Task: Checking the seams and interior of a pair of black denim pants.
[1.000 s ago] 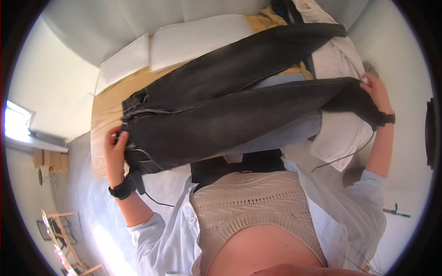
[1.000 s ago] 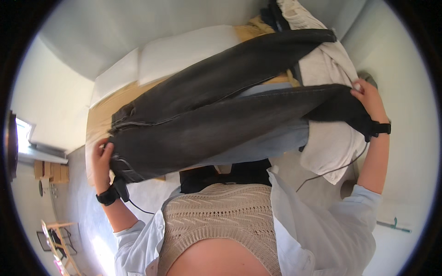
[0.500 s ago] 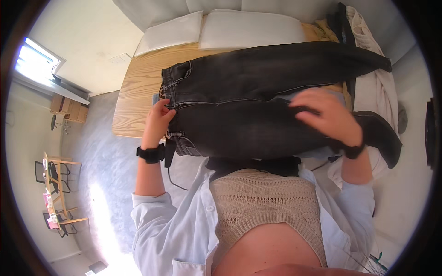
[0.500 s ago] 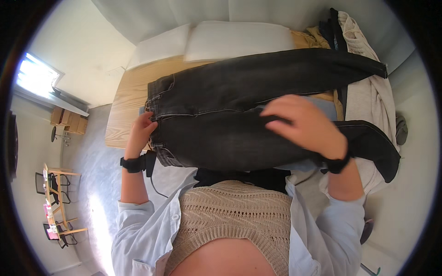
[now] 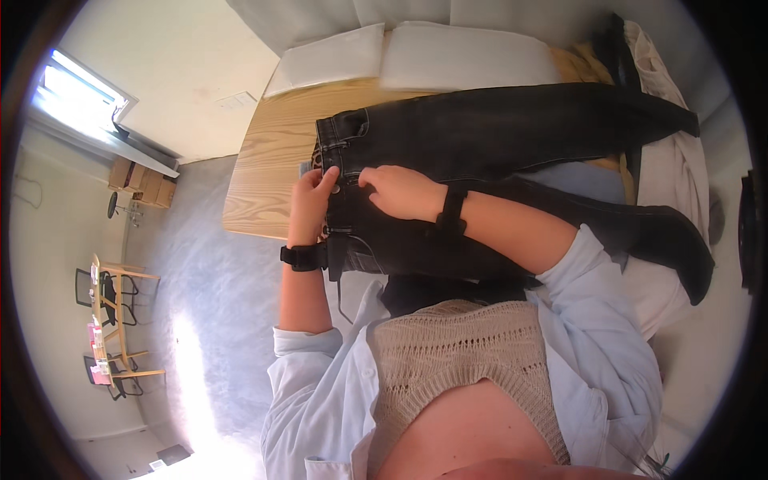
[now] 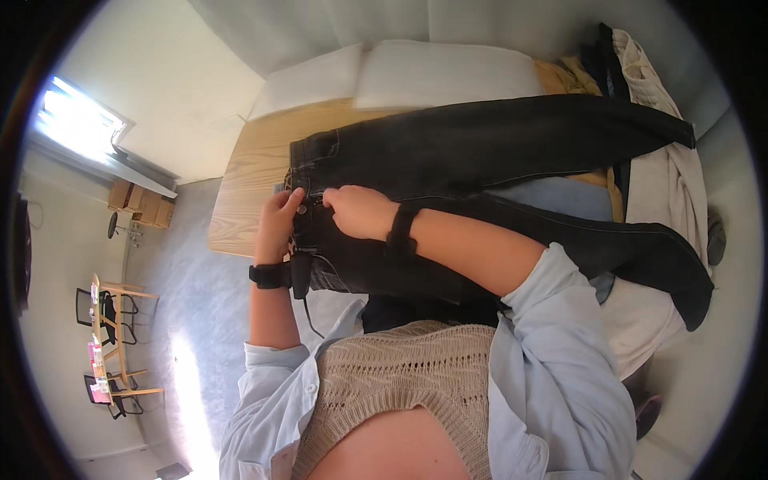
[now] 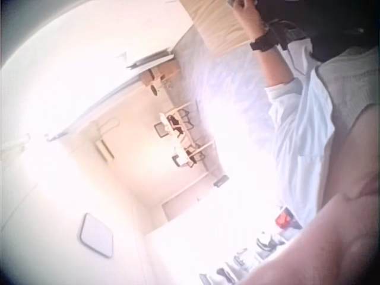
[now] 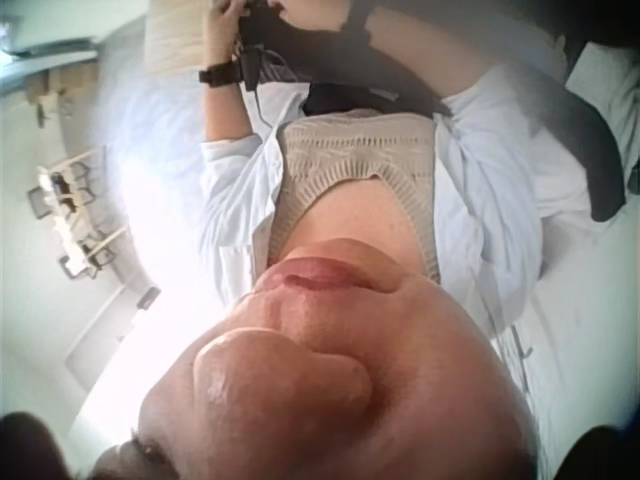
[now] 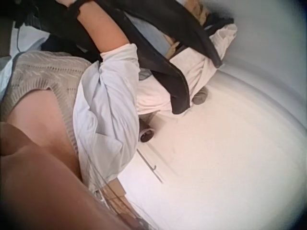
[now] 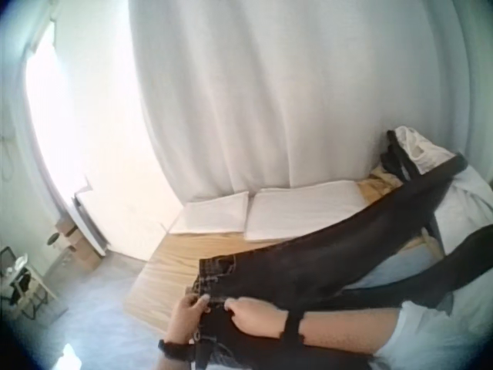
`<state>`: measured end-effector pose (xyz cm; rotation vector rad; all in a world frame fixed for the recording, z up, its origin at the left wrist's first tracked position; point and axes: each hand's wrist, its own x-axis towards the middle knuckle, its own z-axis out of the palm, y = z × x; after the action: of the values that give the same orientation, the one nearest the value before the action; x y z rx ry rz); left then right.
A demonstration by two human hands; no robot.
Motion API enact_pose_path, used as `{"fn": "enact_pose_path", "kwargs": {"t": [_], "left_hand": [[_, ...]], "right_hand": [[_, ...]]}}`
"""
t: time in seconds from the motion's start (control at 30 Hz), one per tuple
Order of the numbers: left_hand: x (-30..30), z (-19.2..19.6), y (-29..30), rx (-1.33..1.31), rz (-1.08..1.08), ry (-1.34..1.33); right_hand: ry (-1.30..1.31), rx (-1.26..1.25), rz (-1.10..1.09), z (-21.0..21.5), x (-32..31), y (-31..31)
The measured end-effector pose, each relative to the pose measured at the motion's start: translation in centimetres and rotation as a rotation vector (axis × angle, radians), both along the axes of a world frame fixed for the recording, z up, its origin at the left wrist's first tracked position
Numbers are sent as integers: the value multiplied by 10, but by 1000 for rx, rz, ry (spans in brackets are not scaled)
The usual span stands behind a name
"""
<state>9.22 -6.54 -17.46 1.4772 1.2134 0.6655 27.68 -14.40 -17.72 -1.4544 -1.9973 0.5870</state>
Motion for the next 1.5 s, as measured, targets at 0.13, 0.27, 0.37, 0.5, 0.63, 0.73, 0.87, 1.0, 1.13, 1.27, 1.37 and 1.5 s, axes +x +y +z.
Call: {"fn": "enact_pose_path", "kwargs": {"t": [0.13, 0.27, 0.37, 0.5, 0.63, 0.73, 0.87, 1.0, 1.13, 1.27, 1.37, 1.5], "left_hand": [[8, 2, -10, -5, -73, -204], [18, 2, -9, -4, -92, -229], [25, 0, -9, 104, -25, -146], [36, -4, -16, 302, 22, -52], [41, -2, -21, 391, 49, -14], [40, 1, -22, 336, 45, -22], [41, 1, -23, 254, 84, -169], [45, -1, -25, 262, 214, -378], [46, -1, -24, 218, 235, -414], [51, -2, -26, 226, 233, -396], [56, -1, -30, 237, 223, -389], [59, 11, -35, 214, 215, -433]], "right_hand": [[120, -59, -110, -8, 3, 8], [212, -127, -196, -4, 1, 12], [244, -103, -238, 1, -4, 14], [280, -12, -291, 4, -7, 13], [254, 79, -370, 4, -11, 7], [238, 84, -436, 3, -15, 6], [415, -101, -379, 6, -9, 14], [493, -261, -298, 13, 13, 15], [339, -343, -298, 20, 37, 5], [332, -407, -337, 16, 55, -9], [415, -431, -351, 12, 60, -17], [475, -311, -332, 22, 70, -23]]}}
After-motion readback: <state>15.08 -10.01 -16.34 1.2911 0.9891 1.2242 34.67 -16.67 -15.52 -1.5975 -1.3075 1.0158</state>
